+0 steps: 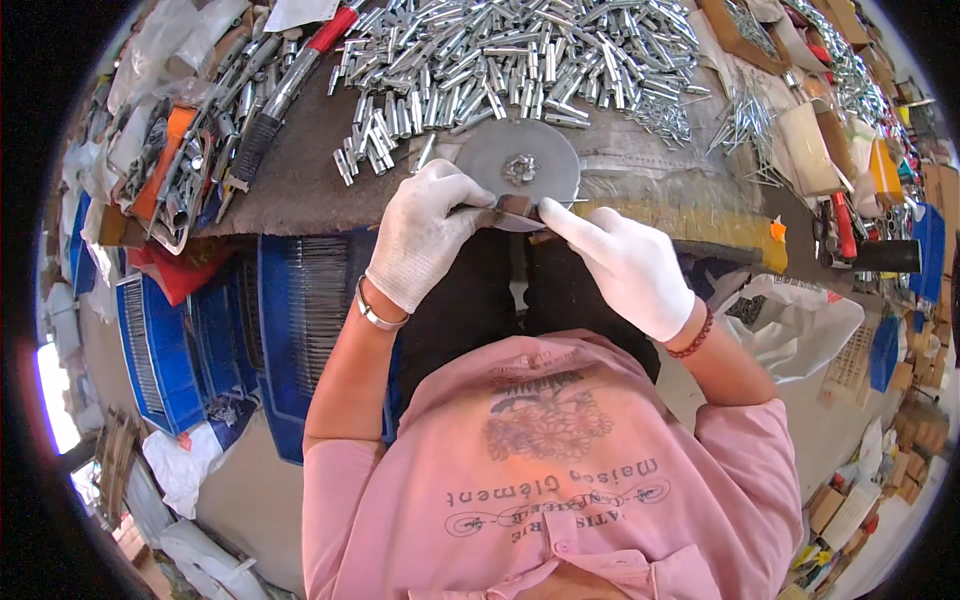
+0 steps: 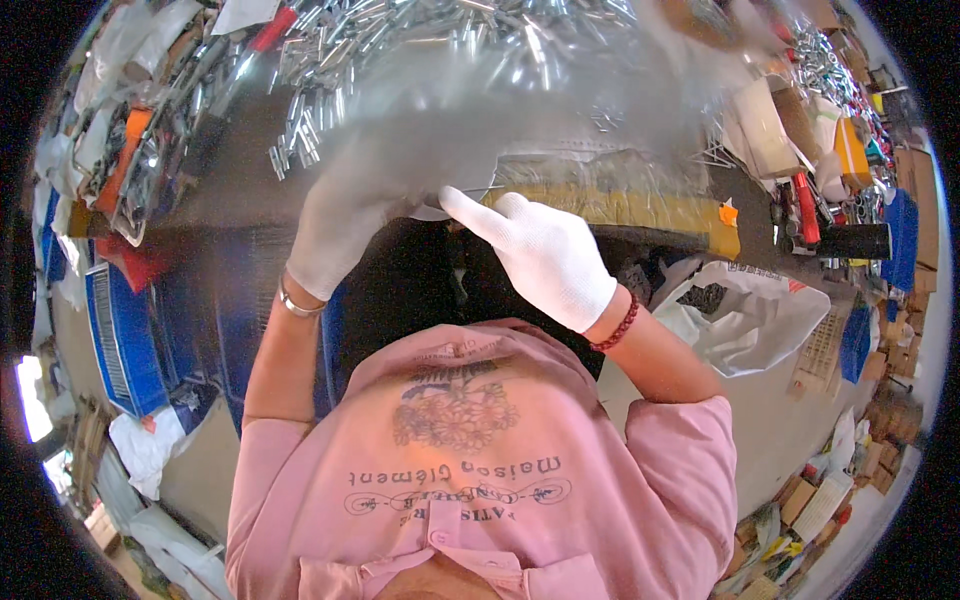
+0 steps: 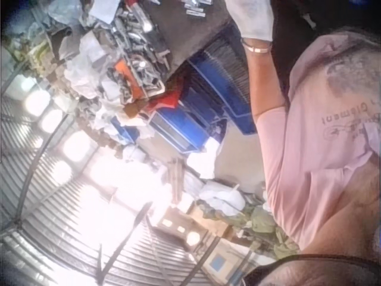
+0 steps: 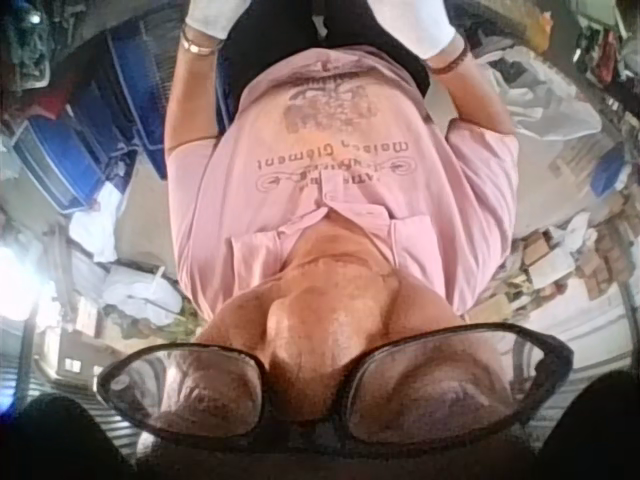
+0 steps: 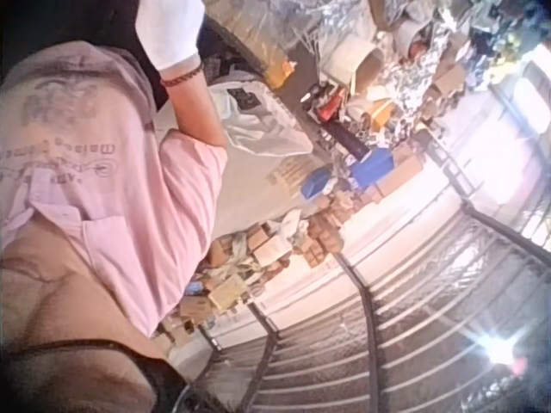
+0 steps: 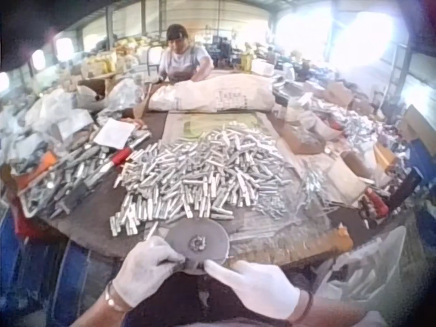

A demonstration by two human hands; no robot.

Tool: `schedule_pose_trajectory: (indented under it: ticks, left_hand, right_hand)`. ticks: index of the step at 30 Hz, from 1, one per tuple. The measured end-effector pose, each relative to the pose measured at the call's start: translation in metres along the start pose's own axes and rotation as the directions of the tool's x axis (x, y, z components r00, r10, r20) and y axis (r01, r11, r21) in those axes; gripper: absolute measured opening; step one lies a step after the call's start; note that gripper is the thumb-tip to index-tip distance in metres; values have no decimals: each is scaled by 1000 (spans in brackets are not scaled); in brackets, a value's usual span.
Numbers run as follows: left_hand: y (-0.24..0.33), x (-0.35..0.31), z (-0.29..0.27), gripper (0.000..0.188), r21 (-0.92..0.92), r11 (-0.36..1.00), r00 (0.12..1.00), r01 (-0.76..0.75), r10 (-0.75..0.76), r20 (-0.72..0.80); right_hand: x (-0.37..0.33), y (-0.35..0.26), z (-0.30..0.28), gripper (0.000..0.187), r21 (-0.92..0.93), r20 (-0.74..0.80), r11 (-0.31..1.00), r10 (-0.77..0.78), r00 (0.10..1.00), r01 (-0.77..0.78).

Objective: Assembling metal pins into circular plates and sorting the finished parts into storage bins.

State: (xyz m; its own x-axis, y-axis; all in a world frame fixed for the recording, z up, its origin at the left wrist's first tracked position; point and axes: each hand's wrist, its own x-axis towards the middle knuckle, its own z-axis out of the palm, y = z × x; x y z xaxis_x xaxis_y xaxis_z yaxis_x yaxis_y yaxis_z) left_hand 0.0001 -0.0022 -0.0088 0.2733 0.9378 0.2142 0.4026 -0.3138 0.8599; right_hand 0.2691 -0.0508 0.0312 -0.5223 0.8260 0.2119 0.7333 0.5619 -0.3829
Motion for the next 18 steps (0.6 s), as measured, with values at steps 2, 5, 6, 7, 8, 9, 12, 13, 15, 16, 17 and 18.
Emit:
schedule_pose_trajectory:
  ticks: [2,5,6,7,8,9,12,13,15,16,17,18]
  left_hand:
    - [2,0,-2,14,44,998,999,-42,42,5]
    - [5,-1,-4,13,37,998,999,-45,45,17]
    - [2,0,-2,13,32,998,999,-49,48,13]
    - [1,0,-2,12,28,998,999,-52,52,9]
    - [1,0,-2,12,30,998,999,-52,52,10]
    - [3,-1,-2,13,4,999,999,-40,40,0]
    - [1,-3,-2,13,16,999,999,-38,39,-21]
    - [0,-4,-1,14,42,998,998,-54,55,-23]
    - [-2,-8,-1,15,16,998,998,-56,56,-41]
    - [-2,-8,1,17,-15,998,996,-65,64,-60]
    - [-1,-9,4,17,-17,998,996,-65,64,-59]
    - [3,-14,7,20,106,991,981,-85,102,-162]
  right_hand:
    - [8,-5,-12,53,79,3,995,68,998,-68]
    - [22,9,-15,50,262,-44,958,136,990,-120]
    - [27,15,-15,49,246,-33,960,145,989,-133]
    - [31,20,-12,46,149,0,972,182,983,-180]
    - [34,22,-10,46,150,0,972,182,983,-180]
    - [36,24,-9,40,-12,-99,996,88,991,-89]
    - [31,10,-5,21,-104,-153,995,-6,988,-10]
    - [25,4,2,15,-67,-165,997,14,986,-26]
    - [17,-4,11,14,1,-78,992,122,989,-123]
    - [14,-6,14,13,51,14,973,226,974,-227]
    - [12,-8,16,12,164,6,964,211,977,-209]
    - [10,-11,15,12,301,124,907,270,955,-296]
